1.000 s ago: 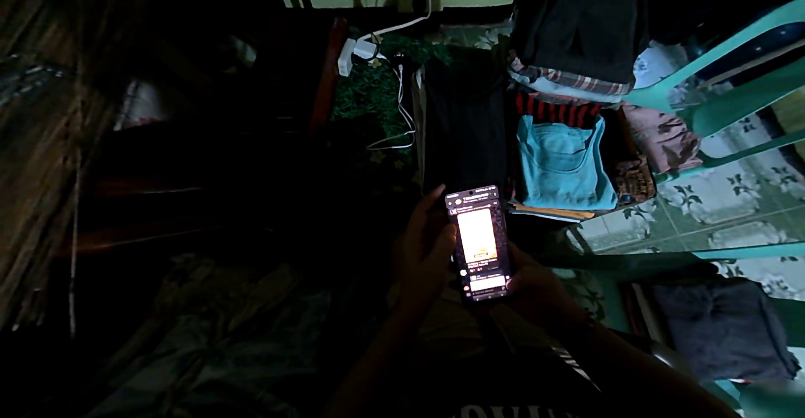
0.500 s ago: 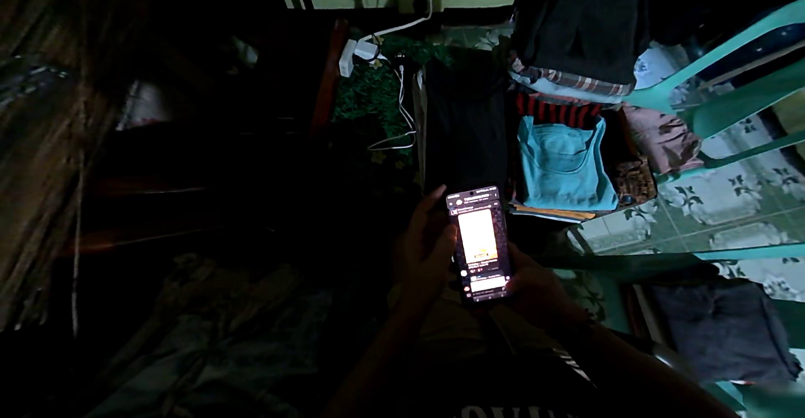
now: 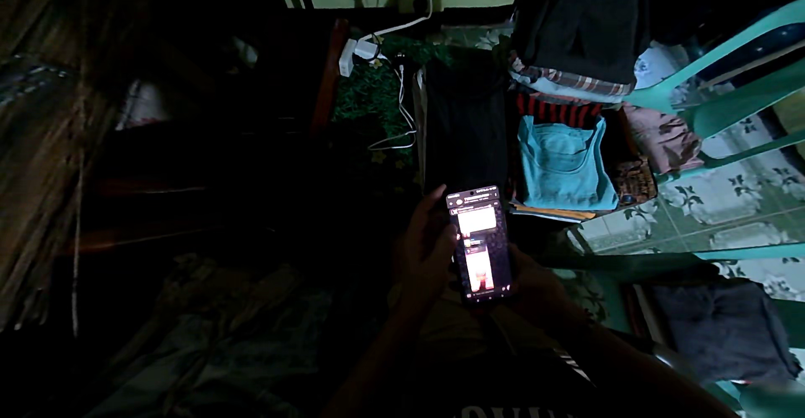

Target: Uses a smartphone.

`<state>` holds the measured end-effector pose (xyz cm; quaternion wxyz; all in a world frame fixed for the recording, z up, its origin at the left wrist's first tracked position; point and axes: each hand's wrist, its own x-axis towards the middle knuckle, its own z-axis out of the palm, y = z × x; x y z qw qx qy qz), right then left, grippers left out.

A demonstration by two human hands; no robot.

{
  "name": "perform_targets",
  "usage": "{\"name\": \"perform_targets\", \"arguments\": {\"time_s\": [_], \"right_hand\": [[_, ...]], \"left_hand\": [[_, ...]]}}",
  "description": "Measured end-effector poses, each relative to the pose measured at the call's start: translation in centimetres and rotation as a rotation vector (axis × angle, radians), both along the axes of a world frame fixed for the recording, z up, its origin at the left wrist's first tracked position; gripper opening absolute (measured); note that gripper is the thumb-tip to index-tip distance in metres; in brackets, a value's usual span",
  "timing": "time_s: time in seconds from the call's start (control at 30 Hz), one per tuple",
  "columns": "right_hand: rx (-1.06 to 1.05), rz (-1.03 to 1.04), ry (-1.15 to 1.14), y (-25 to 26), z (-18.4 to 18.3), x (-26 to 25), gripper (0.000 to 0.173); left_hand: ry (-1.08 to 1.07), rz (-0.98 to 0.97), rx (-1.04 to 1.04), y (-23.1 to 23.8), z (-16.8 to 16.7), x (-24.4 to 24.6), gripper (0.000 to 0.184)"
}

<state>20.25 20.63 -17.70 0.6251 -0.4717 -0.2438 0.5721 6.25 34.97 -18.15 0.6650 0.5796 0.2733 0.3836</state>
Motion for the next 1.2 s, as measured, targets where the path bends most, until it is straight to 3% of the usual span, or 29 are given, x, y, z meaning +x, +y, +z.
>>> {"name": "perform_targets", "arguments": {"time_s": [0.8, 1.2], "right_hand": [[0.01, 0.026, 0.093, 0.33, -0.31, 0.13, 0.069], [-0.063, -0.019, 0.062, 0.53, -0.34, 0.16, 0.053]], "left_hand": [[-0.007, 0.004, -0.01, -0.05, 0.05, -0.04, 0.052], [-0.031, -0.018, -0.017, -0.04, 0.15, -0.04, 0.051]]}}
